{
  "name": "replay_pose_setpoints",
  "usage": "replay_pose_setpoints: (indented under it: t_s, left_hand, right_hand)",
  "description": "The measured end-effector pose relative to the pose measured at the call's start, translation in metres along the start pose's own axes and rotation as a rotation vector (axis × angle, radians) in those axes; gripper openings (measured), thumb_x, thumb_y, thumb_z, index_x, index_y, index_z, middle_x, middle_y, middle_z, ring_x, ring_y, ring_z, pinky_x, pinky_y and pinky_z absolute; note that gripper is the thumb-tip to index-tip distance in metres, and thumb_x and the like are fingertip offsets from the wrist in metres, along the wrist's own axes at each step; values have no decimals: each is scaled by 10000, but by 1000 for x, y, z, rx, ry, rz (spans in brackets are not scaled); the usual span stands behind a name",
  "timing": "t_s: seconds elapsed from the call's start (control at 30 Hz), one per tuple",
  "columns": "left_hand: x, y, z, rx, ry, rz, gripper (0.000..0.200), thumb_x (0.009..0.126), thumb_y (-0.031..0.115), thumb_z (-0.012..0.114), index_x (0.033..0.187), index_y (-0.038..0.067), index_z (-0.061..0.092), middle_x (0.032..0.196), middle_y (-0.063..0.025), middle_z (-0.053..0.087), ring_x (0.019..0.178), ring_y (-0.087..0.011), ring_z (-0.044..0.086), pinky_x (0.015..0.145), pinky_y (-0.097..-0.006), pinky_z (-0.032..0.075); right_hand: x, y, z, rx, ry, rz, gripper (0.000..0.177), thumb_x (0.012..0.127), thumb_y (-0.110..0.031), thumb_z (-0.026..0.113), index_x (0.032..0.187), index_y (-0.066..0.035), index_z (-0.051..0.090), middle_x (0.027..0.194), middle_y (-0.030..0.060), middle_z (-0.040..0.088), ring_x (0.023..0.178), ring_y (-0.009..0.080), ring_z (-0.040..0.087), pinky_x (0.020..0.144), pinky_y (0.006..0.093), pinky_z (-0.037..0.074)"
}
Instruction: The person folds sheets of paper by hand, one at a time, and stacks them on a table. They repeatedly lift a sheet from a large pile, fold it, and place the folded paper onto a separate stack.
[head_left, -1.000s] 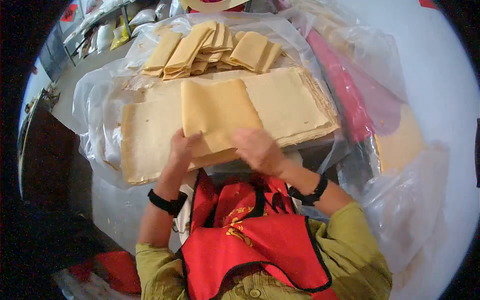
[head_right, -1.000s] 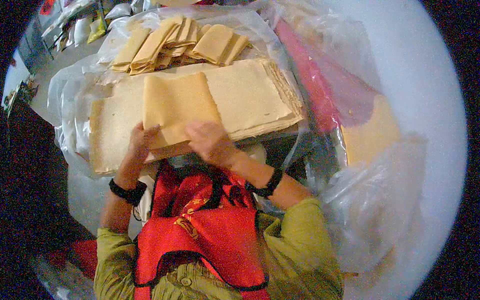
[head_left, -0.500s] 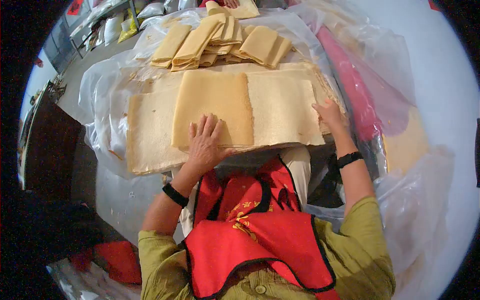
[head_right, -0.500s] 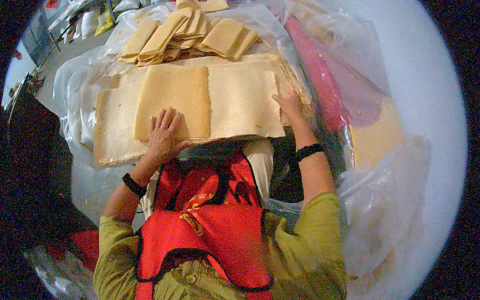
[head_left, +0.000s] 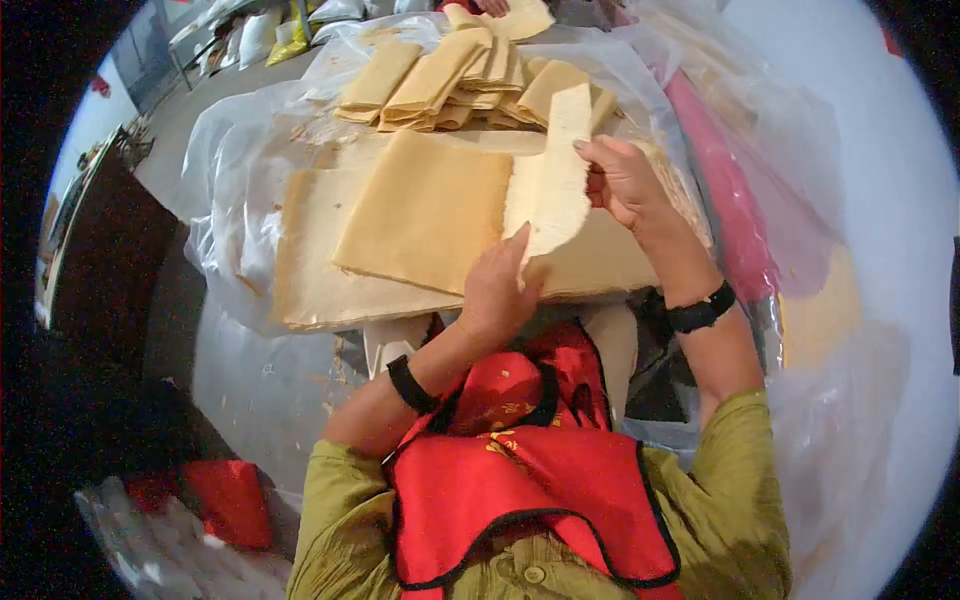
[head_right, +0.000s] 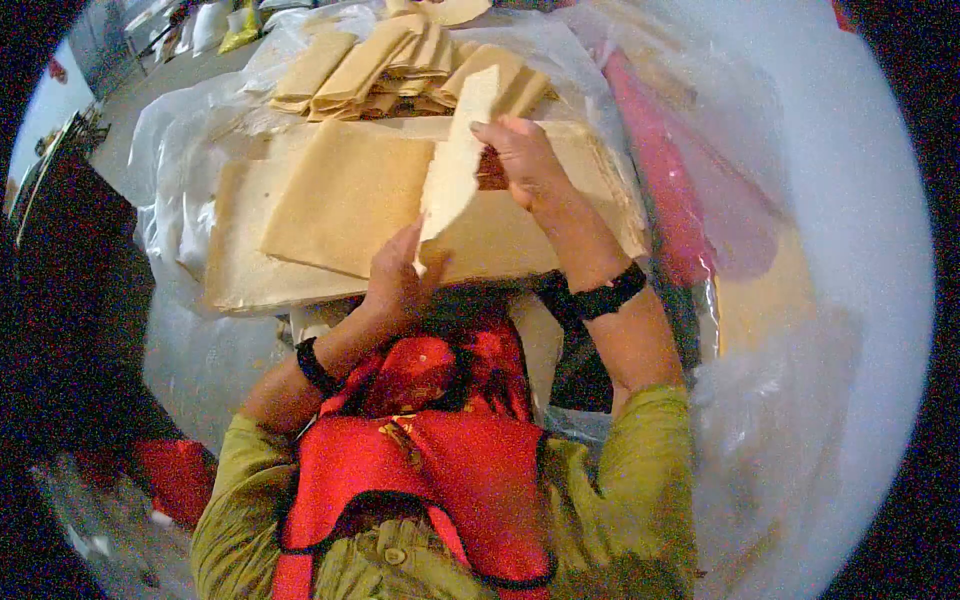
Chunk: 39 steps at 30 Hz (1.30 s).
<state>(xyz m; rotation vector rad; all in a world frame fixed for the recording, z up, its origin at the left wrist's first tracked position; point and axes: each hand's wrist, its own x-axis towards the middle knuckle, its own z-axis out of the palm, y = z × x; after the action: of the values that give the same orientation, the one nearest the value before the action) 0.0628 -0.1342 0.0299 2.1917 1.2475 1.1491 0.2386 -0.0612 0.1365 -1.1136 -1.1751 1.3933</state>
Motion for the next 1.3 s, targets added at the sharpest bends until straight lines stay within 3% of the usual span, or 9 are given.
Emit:
replay_pose_setpoints:
  t_s: [0.03, 0.23, 0.47, 0.57, 0.67, 0.77, 1.07, 1.23, 1.3]
  left_hand:
    - [3, -9, -1, -219, 70, -85, 313, 794, 121, 558, 1073, -13, 512, 904, -146, 608, 807, -264, 599, 692, -352, 478]
    - [-1, -54, -44, -1137, 344, -780, 174, 833, 77, 475, 955, -15, 558, 837, -69, 600, 708, -148, 577, 606, -269, 481]
    - [-32, -80, -101, -855, -126, -969, 241, 842, 203, 498, 775, -14, 579, 686, -114, 580, 592, -172, 573, 483, -298, 468]
    - [-29, -76, -134, -278, -98, -865, 315, 820, 275, 538, 747, -26, 594, 632, -125, 575, 543, -178, 564, 474, -304, 463]
    - [-4, -117, -137, 327, 351, -198, 368, 751, 324, 617, 822, -38, 609, 771, -189, 608, 674, -241, 610, 579, -340, 479]
    - [27, -158, -133, 569, 121, -354, 390, 726, 332, 642, 845, -37, 604, 794, -187, 609, 753, -270, 608, 635, -344, 473]
    - [55, -101, -157, -657, -427, -532, 484, 722, 279, 663, 1070, -39, 555, 954, -89, 607, 895, -187, 555, 805, -293, 424]
    - [49, -116, -75, -635, -236, -331, 570, 744, 313, 633, 1201, 16, 466, 1247, -163, 431, 1153, -247, 404, 964, -338, 308]
    - [43, -104, -54, -322, -231, -61, 598, 722, 336, 637, 1209, 37, 460, 1273, -189, 397, 1193, -303, 360, 984, -374, 285]
  right_hand:
    - [0, -5, 22, 1, 10, 39, 213, 815, -257, 572, 886, -61, 527, 742, 44, 590, 599, 146, 595, 515, 287, 500]
    - [26, 64, 78, -939, 12, -578, 522, 798, -386, 556, 1152, -17, 453, 1088, 184, 531, 1021, 283, 526, 848, 396, 422]
    - [36, 133, 96, -1577, -206, -483, 709, 738, -545, 507, 1281, -115, 355, 1338, 168, 291, 1271, 293, 213, 1009, 490, 153]
    - [34, 136, 95, -1547, -196, -497, 724, 732, -555, 503, 1291, -122, 348, 1341, 163, 292, 1272, 297, 213, 1012, 498, 135]
    - [38, 142, 92, -1530, -181, -503, 737, 729, -566, 497, 1297, -122, 344, 1352, 163, 276, 1280, 299, 197, 1021, 489, 119]
    - [35, 137, 93, -1524, -178, -470, 735, 730, -569, 493, 1295, -121, 350, 1362, 165, 261, 1283, 299, 189, 1023, 489, 119]
    - [25, 121, 92, -1496, -217, -458, 676, 737, -561, 505, 1248, -129, 413, 1319, 174, 318, 1236, 338, 261, 978, 509, 199]
    - [58, 188, 66, -1509, -4, -902, 631, 729, -552, 516, 1203, -140, 452, 1265, 148, 387, 1174, 335, 344, 951, 482, 264]
    - [75, 210, 55, -899, -232, -594, 516, 837, -468, 371, 1239, -146, 400, 1274, 125, 382, 1175, 302, 354, 949, 460, 314]
